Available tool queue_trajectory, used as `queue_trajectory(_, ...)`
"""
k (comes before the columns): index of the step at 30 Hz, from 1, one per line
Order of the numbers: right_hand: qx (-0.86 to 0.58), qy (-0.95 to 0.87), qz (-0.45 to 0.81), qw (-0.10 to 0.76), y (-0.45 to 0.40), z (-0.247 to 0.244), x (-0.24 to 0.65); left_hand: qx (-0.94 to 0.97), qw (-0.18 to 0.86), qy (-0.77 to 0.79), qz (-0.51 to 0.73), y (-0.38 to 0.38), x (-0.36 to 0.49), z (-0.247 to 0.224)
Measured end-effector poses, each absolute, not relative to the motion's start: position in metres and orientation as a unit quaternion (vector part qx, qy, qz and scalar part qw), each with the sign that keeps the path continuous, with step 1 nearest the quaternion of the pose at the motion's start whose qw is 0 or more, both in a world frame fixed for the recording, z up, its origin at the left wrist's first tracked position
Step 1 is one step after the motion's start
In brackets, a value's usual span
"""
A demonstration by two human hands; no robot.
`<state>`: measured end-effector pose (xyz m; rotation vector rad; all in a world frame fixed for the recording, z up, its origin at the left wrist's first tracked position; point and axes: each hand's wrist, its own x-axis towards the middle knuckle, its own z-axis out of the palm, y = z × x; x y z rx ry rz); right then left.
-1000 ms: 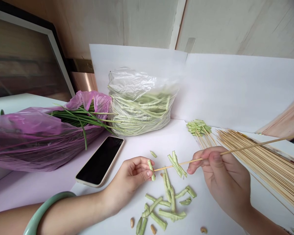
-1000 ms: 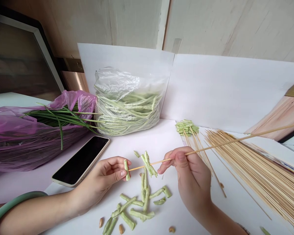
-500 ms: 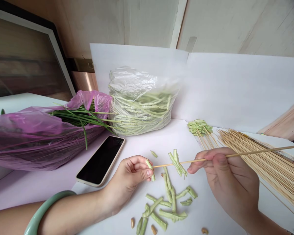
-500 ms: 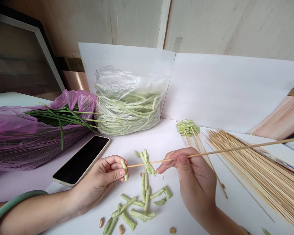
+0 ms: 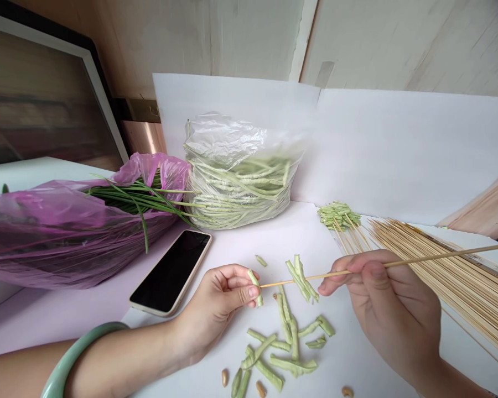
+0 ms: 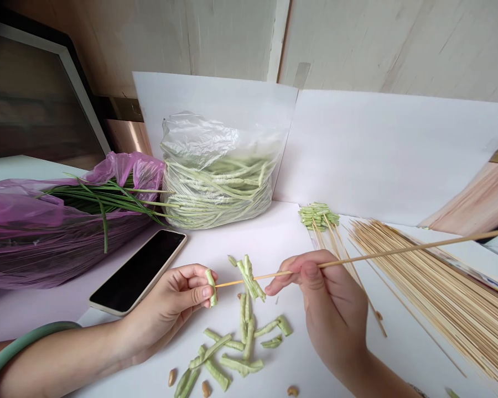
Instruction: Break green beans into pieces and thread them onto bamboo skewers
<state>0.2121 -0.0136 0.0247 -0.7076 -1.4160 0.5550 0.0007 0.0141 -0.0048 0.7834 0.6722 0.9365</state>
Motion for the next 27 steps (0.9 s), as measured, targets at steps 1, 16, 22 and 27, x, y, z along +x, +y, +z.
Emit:
queue_trajectory(1, -0.312, -0.629, 0.245, 0.669, -0.0135, 0.0246, 0.2121, 0.360, 0.767, 0.310, 0.431, 0.0140, 0.0008, -0.0047)
queue_trajectory(16, -0.296, -0.638, 0.243, 0.668, -0.0116, 0.0234, 0.2132, 0.380, 0.756, 0.317, 0.429, 0.0146, -0.0008, -0.0054)
queue_trajectory(22, -0.315, -0.624, 0.255, 0.668, -0.0135, 0.0259, 0.2102, 0.382, 0.756, 0.316, 0.428, 0.0151, -0.0001, -0.0038)
queue_trajectory(27, -0.312, -0.626, 0.259, 0.667, -0.0149, 0.0288, 0.2082, 0.386, 0.751, 0.321, 0.430, 0.0146, -0.0002, -0.0040)
